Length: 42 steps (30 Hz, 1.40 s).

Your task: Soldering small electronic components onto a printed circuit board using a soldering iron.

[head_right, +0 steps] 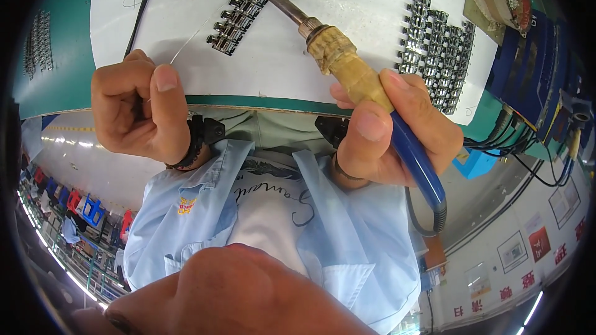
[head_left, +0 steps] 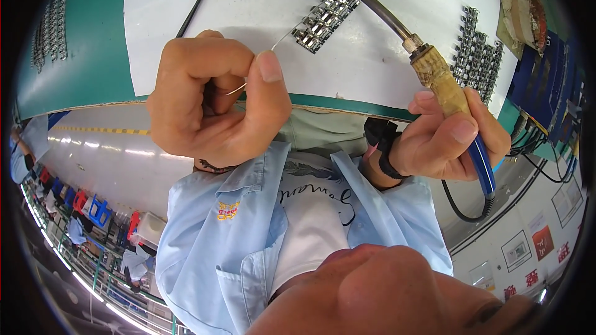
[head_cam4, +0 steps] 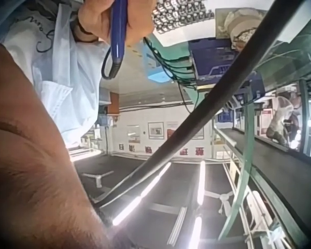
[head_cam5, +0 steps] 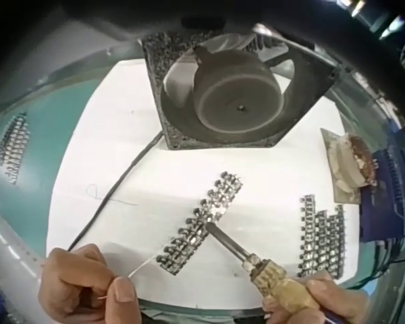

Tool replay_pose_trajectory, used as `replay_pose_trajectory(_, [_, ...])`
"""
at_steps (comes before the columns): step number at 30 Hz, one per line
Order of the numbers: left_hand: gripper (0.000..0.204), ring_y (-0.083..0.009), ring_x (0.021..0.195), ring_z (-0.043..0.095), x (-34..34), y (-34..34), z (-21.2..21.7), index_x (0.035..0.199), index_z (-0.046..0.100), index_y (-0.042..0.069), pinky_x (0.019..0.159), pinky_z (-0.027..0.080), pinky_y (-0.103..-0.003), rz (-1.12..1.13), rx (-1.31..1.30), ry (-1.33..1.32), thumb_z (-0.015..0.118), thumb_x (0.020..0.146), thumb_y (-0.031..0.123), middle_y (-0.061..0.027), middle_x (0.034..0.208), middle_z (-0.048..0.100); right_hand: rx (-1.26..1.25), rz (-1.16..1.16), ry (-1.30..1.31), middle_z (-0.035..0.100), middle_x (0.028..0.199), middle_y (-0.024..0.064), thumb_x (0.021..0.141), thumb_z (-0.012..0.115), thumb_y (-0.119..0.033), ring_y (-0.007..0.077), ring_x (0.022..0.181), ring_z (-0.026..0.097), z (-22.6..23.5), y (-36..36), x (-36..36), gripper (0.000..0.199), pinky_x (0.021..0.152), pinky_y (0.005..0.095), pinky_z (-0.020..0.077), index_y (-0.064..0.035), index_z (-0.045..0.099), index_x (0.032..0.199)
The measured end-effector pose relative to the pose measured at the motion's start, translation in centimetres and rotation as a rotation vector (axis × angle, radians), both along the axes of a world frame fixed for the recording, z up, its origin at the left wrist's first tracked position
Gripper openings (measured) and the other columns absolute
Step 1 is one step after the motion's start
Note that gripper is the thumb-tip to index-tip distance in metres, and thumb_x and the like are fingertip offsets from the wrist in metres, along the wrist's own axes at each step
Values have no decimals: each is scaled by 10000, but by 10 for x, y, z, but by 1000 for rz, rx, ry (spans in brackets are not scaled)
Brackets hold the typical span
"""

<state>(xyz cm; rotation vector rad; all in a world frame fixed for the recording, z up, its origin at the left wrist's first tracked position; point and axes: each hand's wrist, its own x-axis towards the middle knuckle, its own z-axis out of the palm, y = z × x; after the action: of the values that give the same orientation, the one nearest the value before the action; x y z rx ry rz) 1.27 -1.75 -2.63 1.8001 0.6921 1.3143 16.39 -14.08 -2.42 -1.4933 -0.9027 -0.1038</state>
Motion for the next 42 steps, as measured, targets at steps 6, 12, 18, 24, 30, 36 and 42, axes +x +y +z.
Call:
replay_pose_trajectory(6, [190, -7, 441, 229, 2, -1, 3, 737, 525, 14, 419, 138, -194, 20, -30, 26, 707, 748, -43, 64, 500, 376, -3, 1, -9, 579, 579, 153, 925, 608, -309, 174, 435, 580, 0, 0, 0, 360, 388, 225, 467, 30, 501, 981])
replay_pose_trajectory(12, [198, -3, 440, 235, -1, 1, 0, 735, 523, 17, 419, 135, -190, 10, -6, -34, 715, 754, -29, 58, 498, 388, 6, -4, -16, 578, 576, 156, 930, 598, -317, 171, 420, 562, -1, 0, 1, 362, 369, 216, 442, 28, 501, 982])
replay_pose_trajectory(18, [202, -1, 438, 229, 0, 0, 1, 737, 524, 19, 420, 131, -188, 13, 4, -7, 721, 757, -17, 62, 491, 374, -2, -12, -9, 574, 575, 155, 933, 593, -313, 171, 416, 558, -1, 0, 0, 356, 363, 212, 436, 27, 499, 979])
replay_pose_trajectory(24, [204, -1, 431, 225, 1, -1, 0, 731, 525, 22, 418, 128, -188, 33, 0, 9, 724, 753, -18, 63, 487, 368, 10, -3, -18, 576, 582, 158, 933, 593, -309, 175, 432, 576, -2, -1, 2, 352, 371, 215, 454, 29, 502, 977])
replay_pose_trajectory(30, [205, 0, 431, 229, 0, 1, 0, 726, 525, 23, 418, 130, -187, 25, 4, 3, 723, 749, -23, 61, 488, 372, 12, -1, -5, 580, 583, 161, 934, 593, -302, 176, 436, 582, -1, 1, 1, 348, 369, 216, 456, 31, 502, 979])
replay_pose_trajectory(36, [204, 0, 432, 226, 1, 0, 0, 729, 527, 21, 416, 130, -189, 29, 18, 6, 724, 744, -28, 59, 491, 376, -5, 18, -18, 584, 592, 164, 937, 587, -298, 174, 431, 572, -1, -1, 2, 344, 371, 217, 453, 33, 502, 983])
replay_pose_trajectory(42, [202, -1, 431, 230, -2, 1, 1, 736, 531, 17, 415, 134, -189, 10, 13, 17, 727, 738, -32, 55, 491, 385, 25, 18, -30, 589, 599, 167, 937, 585, -298, 174, 429, 570, -3, -2, 4, 344, 370, 214, 451, 33, 503, 984])
